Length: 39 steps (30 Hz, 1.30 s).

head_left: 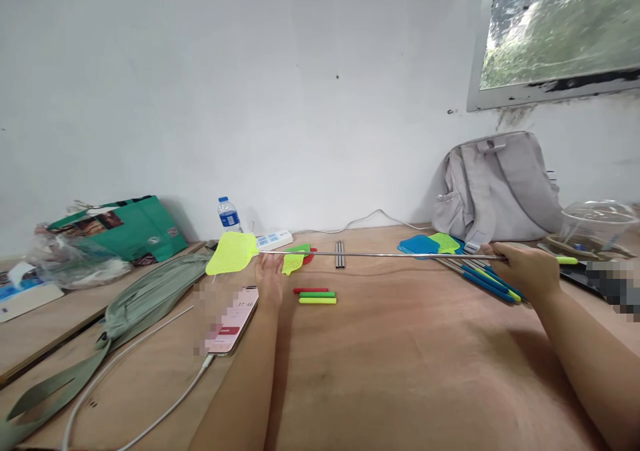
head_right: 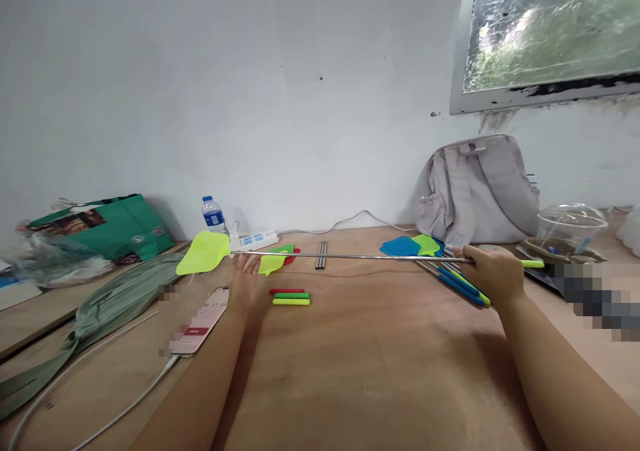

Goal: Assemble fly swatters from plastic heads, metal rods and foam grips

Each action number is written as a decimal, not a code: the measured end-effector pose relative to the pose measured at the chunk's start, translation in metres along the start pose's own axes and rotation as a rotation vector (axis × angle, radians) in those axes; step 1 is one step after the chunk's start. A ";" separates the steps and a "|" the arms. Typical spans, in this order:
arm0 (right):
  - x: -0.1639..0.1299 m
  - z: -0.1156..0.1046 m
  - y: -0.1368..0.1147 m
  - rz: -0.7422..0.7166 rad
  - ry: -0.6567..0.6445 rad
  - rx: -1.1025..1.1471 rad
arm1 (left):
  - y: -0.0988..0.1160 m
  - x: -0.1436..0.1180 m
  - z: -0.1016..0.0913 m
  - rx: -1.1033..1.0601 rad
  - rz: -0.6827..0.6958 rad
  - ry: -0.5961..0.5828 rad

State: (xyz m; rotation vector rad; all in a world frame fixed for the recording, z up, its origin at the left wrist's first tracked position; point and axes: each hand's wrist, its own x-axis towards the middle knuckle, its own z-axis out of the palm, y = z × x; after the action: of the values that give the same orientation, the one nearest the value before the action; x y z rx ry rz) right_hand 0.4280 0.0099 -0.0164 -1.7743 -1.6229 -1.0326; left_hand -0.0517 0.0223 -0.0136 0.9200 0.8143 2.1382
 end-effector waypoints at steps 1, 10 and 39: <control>0.000 -0.001 0.000 -0.006 0.002 0.011 | 0.003 0.001 0.000 -0.068 -0.020 0.015; 0.003 -0.004 -0.001 -0.061 0.059 0.063 | 0.017 0.001 -0.006 -0.300 -0.156 0.033; -0.004 0.019 0.049 0.471 0.085 -0.068 | 0.022 0.007 -0.014 -0.306 -0.164 0.081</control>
State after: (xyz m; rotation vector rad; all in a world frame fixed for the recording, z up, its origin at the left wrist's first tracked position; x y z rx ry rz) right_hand 0.4793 0.0153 -0.0245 -1.9959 -1.0525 -0.9285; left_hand -0.0734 0.0105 -0.0025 0.5917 0.5578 2.0908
